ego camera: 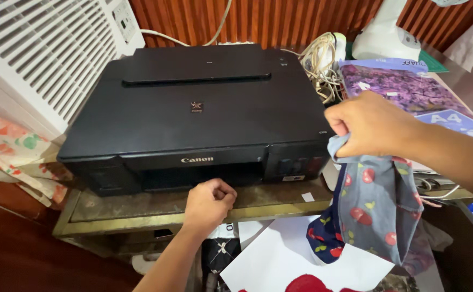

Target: The person wipes the exterior of a black Canon printer with a patterned cloth. They open and close the scanner lid and wipe the top, sides, and front of the printer repeatedly.

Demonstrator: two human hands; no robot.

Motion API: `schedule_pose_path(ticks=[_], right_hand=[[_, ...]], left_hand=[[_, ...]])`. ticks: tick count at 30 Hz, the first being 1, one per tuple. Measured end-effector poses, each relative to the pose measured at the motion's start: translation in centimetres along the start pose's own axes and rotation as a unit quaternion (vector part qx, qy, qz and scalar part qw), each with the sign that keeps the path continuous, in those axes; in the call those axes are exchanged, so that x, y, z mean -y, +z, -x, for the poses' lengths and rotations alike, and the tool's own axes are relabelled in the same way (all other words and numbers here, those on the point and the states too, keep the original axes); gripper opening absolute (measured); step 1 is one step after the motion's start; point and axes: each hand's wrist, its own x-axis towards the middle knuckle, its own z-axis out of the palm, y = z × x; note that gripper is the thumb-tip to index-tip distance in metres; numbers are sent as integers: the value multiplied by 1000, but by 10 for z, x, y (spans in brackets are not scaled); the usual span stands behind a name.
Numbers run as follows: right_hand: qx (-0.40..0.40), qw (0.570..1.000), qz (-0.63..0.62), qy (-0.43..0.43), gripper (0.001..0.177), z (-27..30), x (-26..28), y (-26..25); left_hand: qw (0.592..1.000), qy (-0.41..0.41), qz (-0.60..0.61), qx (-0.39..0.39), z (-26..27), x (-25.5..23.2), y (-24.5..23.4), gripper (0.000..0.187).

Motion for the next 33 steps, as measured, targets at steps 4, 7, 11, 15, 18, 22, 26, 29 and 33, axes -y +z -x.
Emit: schedule_pose_path(ticks=[4,7,11,15,18,22,26,29,33], right_hand=[[-15,994,-14,-105,32,-13,23,-3],[-9,991,-23,-129,33,-27,50,-1],[0,990,-34,-138,41,-49,85,8],[-21,981,-56,-183,48,-50,78,16],[20,982,-86,-165,34,-39,34,14],[-57,980,-186,-39,18,13,-41,21],[-127,827,-510,199,34,69,-53,50],[-200,546,-750,314,40,82,-14,66],[-182,488,-799,301,41,94,38,65]], left_hand=[[1000,8,-25,-10,0,-1,1,9],[1000,9,-22,-12,-1,-1,1,9],[1000,16,-24,-13,0,1,1,8],[1000,8,7,2,-1,0,0,6],[1000,-6,15,8,-1,2,-5,7],[1000,-3,15,21,-2,0,-4,7],[1000,8,7,15,-1,1,-2,7],[999,-16,22,21,-2,2,-2,7],[999,-16,24,28,1,-1,-3,10]])
